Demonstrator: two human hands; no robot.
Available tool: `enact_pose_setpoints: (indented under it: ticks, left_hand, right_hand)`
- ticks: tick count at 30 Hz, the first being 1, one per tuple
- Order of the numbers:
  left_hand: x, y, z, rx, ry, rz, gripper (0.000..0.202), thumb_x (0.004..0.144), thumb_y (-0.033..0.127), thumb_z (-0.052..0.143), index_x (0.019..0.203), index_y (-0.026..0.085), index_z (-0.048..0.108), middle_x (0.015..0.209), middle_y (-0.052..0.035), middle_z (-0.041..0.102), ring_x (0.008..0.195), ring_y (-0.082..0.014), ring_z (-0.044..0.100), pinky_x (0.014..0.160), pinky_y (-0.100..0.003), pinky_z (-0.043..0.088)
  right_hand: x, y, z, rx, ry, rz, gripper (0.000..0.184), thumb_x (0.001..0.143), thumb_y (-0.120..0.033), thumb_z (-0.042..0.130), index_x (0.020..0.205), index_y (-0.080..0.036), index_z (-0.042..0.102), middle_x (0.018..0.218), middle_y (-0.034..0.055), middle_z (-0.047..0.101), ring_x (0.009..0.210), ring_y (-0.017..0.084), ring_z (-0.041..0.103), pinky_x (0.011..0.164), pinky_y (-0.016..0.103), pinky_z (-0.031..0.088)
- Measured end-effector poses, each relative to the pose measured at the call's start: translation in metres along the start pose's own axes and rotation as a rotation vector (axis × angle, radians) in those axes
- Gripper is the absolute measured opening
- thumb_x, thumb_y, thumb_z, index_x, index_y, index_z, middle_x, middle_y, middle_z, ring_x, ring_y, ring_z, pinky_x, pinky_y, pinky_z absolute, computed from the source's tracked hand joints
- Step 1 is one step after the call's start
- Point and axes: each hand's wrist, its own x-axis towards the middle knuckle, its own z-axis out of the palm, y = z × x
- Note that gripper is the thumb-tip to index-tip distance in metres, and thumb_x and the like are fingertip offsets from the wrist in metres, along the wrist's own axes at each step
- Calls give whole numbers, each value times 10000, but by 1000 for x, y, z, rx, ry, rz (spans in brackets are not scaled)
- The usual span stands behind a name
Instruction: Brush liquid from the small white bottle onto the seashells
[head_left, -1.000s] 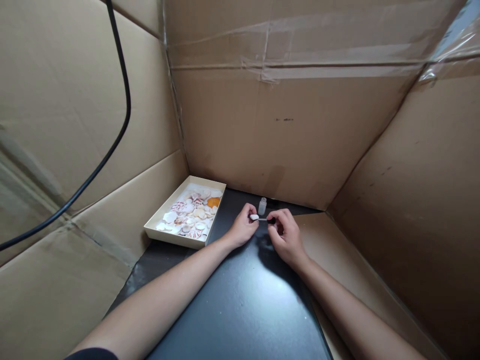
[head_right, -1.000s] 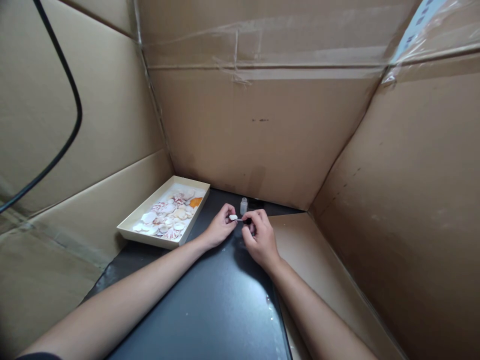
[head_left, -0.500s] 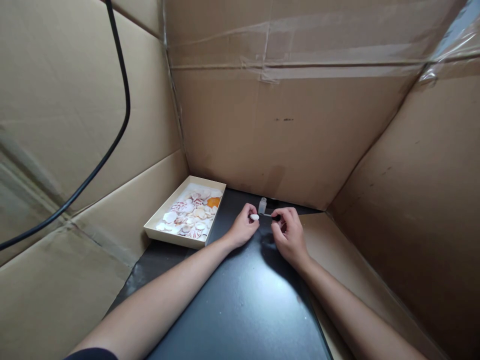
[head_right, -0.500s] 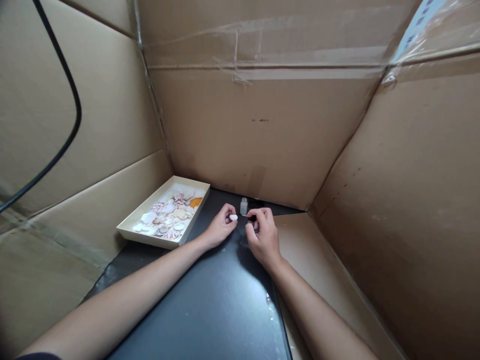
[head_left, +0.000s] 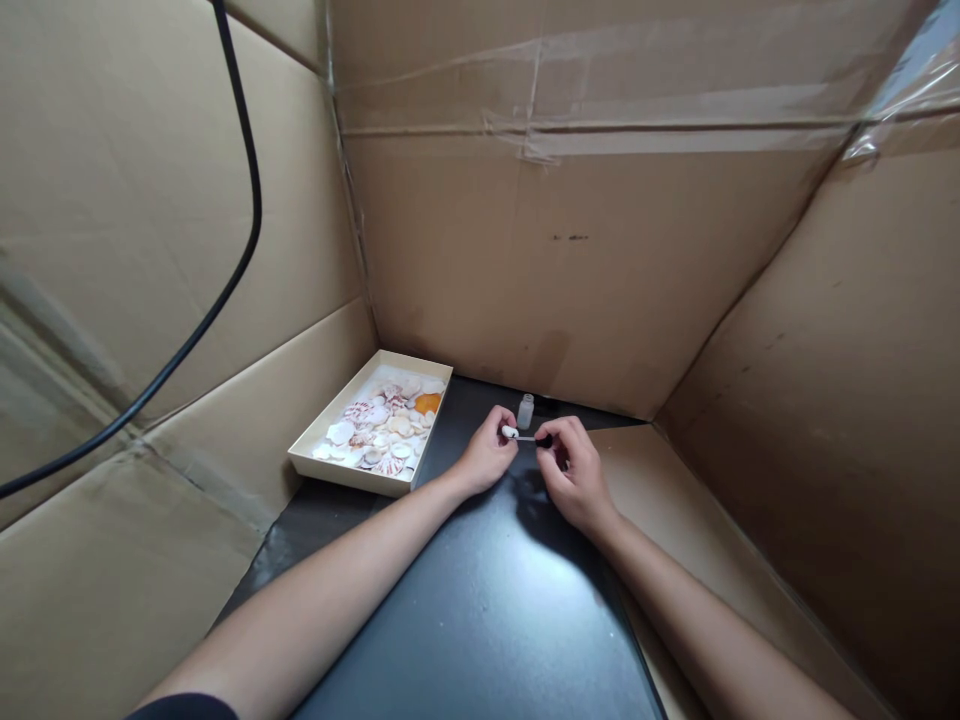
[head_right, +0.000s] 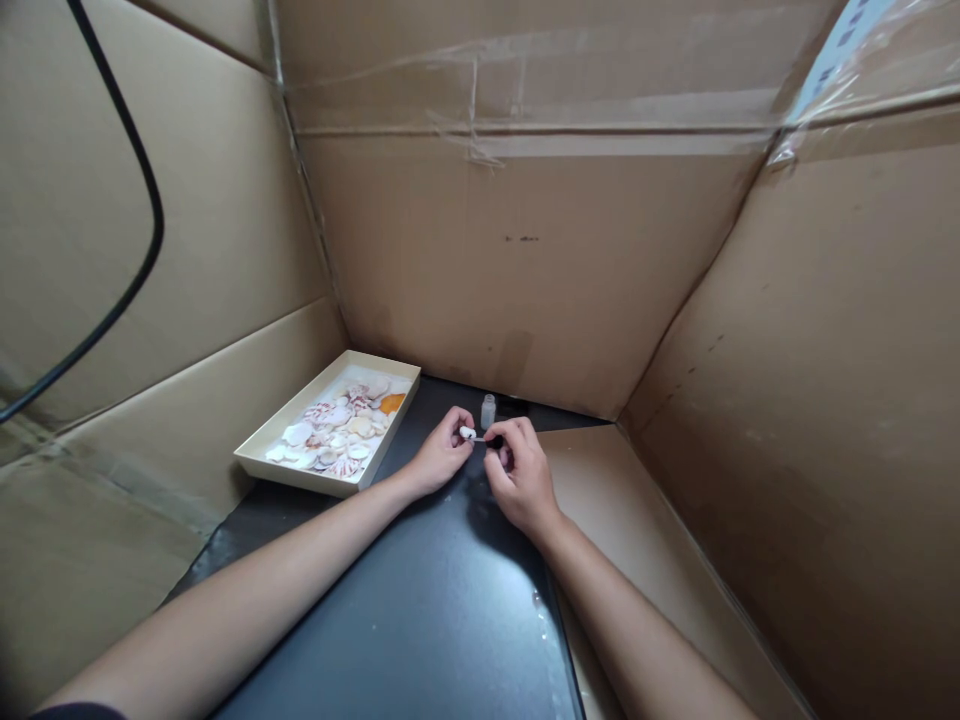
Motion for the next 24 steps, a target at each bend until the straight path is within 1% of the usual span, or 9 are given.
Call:
enact_pose_setpoints:
  ticks: [2,6,11,14,16,19,21,24]
  left_hand:
    - [0,0,0,-10,3,-12,237,713,-21,450,828,180,400,753,57,383,655,-74,373,619,-184,324]
    - [0,-1,-1,-16,3,-30,240,697,-25,440,818,179,407,739,59,382,643,-73,373,599,-182,312]
    - [1,-2,0,-34,5,-32,264,667,-36,438,822,177,426,729,59,400,642,-73,388,606,-185,321]
    - [1,-1,1,-44,2,-61,252,679,-28,441,829,174,439,720,59,413,629,-74,396,591,-187,319]
    - [1,0,1,-42,2,-75,244,685,-26,439,831,169,454,718,57,425,623,-73,403,586,-187,320]
    - [1,1,1,-38,12,-76,253,678,-33,444,833,163,483,715,55,446,634,-76,423,606,-187,337]
    - [1,2,1,-37,16,-76,258,674,-36,453,835,159,502,718,52,462,649,-79,440,626,-189,353]
    - [1,3,0,-22,20,-81,257,682,-29,458,848,153,530,735,43,492,659,-80,458,643,-188,368]
  right_hand:
    - [0,0,0,-5,-15,13,181,776,-108,494,906,-209,569,874,4,482,606,102,481,574,244,410]
    - [0,2,0,-44,62,53,187,757,-98,500,891,-209,569,876,4,480,593,100,470,571,248,407]
    - [0,-1,-1,-3,-11,-6,170,776,-105,493,892,-212,557,857,5,485,619,111,476,568,244,404]
    - [1,0,-1,-48,51,40,166,772,-109,500,891,-210,556,866,5,480,598,104,466,562,244,404]
    - [1,0,-1,-49,87,46,160,773,-109,496,886,-209,551,872,6,480,595,103,464,556,244,401]
    - [1,0,-1,-9,39,1,155,781,-113,491,886,-211,549,870,9,484,616,110,476,561,243,403]
    - [0,-1,-1,-13,10,4,161,781,-113,494,894,-211,556,872,7,484,613,107,476,567,245,406]
    - [1,0,-1,-62,54,54,167,774,-112,501,896,-210,560,878,3,479,591,97,469,567,247,405]
